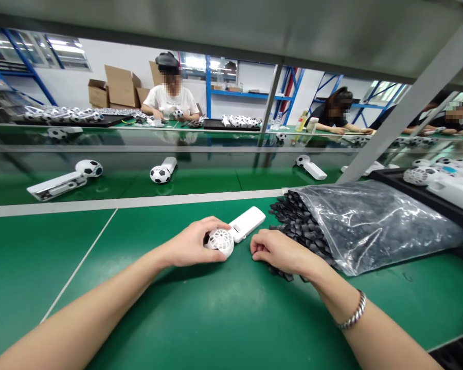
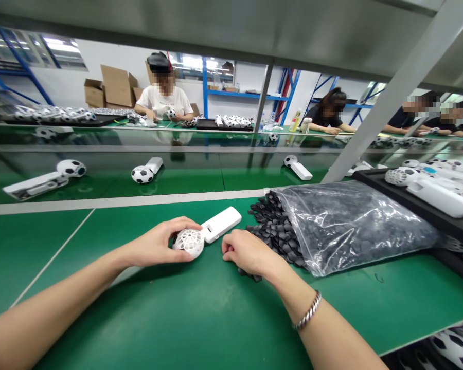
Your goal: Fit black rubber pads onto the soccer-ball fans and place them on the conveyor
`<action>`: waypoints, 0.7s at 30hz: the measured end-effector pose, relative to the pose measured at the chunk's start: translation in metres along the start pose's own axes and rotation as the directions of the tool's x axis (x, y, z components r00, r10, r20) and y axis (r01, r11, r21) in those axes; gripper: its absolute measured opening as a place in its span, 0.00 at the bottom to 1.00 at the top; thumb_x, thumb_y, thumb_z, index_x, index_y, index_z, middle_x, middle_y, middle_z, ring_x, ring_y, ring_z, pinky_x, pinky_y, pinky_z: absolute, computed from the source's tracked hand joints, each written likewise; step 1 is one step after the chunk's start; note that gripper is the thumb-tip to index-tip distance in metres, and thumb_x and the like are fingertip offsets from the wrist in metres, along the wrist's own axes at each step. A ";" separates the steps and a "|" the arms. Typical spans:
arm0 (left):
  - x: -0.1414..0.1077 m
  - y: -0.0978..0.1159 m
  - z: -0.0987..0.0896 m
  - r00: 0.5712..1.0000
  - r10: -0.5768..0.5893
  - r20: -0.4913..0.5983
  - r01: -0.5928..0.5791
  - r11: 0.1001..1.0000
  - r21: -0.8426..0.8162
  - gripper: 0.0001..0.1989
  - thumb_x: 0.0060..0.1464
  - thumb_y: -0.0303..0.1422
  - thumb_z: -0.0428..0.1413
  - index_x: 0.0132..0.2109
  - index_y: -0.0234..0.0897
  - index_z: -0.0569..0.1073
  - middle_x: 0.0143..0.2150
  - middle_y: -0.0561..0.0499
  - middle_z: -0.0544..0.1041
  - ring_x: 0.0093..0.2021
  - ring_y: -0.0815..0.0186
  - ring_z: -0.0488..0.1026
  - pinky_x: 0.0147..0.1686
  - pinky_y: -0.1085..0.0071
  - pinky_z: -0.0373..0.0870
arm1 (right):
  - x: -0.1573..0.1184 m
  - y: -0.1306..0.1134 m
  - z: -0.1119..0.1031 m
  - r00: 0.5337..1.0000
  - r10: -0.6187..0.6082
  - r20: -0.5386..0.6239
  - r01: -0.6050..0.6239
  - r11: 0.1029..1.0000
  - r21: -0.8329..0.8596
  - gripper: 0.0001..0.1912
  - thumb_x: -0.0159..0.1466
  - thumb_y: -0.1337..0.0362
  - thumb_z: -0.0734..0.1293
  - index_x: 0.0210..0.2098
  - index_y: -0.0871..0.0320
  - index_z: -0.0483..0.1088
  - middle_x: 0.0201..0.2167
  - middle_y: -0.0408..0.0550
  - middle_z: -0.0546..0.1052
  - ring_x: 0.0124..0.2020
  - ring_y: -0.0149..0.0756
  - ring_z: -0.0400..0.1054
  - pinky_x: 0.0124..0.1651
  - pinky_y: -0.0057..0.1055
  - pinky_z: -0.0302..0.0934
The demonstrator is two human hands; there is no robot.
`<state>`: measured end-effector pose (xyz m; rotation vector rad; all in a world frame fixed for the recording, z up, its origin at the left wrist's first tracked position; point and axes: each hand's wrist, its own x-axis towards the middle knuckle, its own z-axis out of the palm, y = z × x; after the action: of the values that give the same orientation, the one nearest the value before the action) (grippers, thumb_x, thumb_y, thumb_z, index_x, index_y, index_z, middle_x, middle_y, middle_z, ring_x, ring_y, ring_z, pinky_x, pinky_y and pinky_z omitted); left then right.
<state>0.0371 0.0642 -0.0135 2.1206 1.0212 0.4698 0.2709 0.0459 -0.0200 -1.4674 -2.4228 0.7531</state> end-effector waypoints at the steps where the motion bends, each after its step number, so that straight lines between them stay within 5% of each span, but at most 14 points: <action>1: 0.000 -0.002 -0.003 0.999 0.017 0.044 -0.016 0.999 -0.031 0.27 0.42 0.37 0.60 0.51 0.42 0.66 0.50 0.50 0.67 0.48 0.59 0.66 0.48 0.66 0.62 | 0.000 -0.001 -0.001 1.000 -0.025 -0.006 0.025 0.999 0.033 0.06 0.54 0.72 0.64 0.23 0.57 0.66 0.22 0.42 0.70 0.26 0.31 0.63 0.29 0.27 0.55; 4: 0.001 -0.008 -0.006 0.994 -0.002 0.109 0.014 0.993 -0.116 0.27 0.44 0.36 0.58 0.53 0.42 0.63 0.51 0.49 0.67 0.47 0.60 0.67 0.46 0.67 0.64 | -0.001 -0.008 -0.004 0.998 -0.044 -0.035 0.052 0.963 0.266 0.03 0.58 0.68 0.61 0.30 0.56 0.67 0.21 0.39 0.68 0.23 0.28 0.62 0.28 0.25 0.56; 10: 0.001 -0.009 0.003 0.995 -0.055 0.085 0.067 0.986 -0.153 0.25 0.46 0.35 0.57 0.53 0.41 0.62 0.48 0.50 0.68 0.44 0.61 0.67 0.42 0.68 0.65 | 0.003 -0.019 0.005 0.996 0.017 -0.082 0.043 0.740 0.671 0.07 0.57 0.65 0.65 0.36 0.58 0.67 0.27 0.42 0.70 0.26 0.28 0.64 0.25 0.23 0.59; 12: 0.000 -0.009 0.004 0.995 -0.048 0.087 0.062 0.983 -0.171 0.25 0.46 0.34 0.56 0.52 0.42 0.62 0.47 0.51 0.68 0.43 0.62 0.66 0.41 0.68 0.64 | 0.004 -0.019 0.009 0.987 -0.052 -0.152 0.139 0.749 0.647 0.09 0.56 0.66 0.66 0.38 0.58 0.67 0.30 0.44 0.71 0.30 0.29 0.65 0.29 0.25 0.61; 16: 0.001 -0.007 0.003 0.995 -0.055 0.088 0.069 0.983 -0.170 0.24 0.46 0.34 0.56 0.52 0.41 0.62 0.47 0.50 0.67 0.43 0.62 0.66 0.40 0.69 0.64 | 0.004 -0.018 0.013 0.905 -0.237 -0.353 0.345 0.894 0.284 0.01 0.58 0.67 0.66 0.30 0.58 0.71 0.30 0.44 0.70 0.33 0.29 0.63 0.38 0.27 0.59; 21: 0.000 -0.002 0.006 0.995 -0.077 0.070 0.088 0.983 -0.162 0.25 0.45 0.33 0.54 0.52 0.40 0.62 0.47 0.50 0.67 0.42 0.62 0.66 0.39 0.69 0.64 | 0.005 -0.019 0.014 0.894 -0.277 -0.351 0.354 0.919 0.175 0.07 0.60 0.68 0.64 0.38 0.58 0.70 0.28 0.43 0.70 0.30 0.29 0.63 0.36 0.26 0.58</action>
<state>0.0397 0.0622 -0.0189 1.9274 0.9955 0.4288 0.2482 0.0387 -0.0226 -0.9801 -2.1612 0.6417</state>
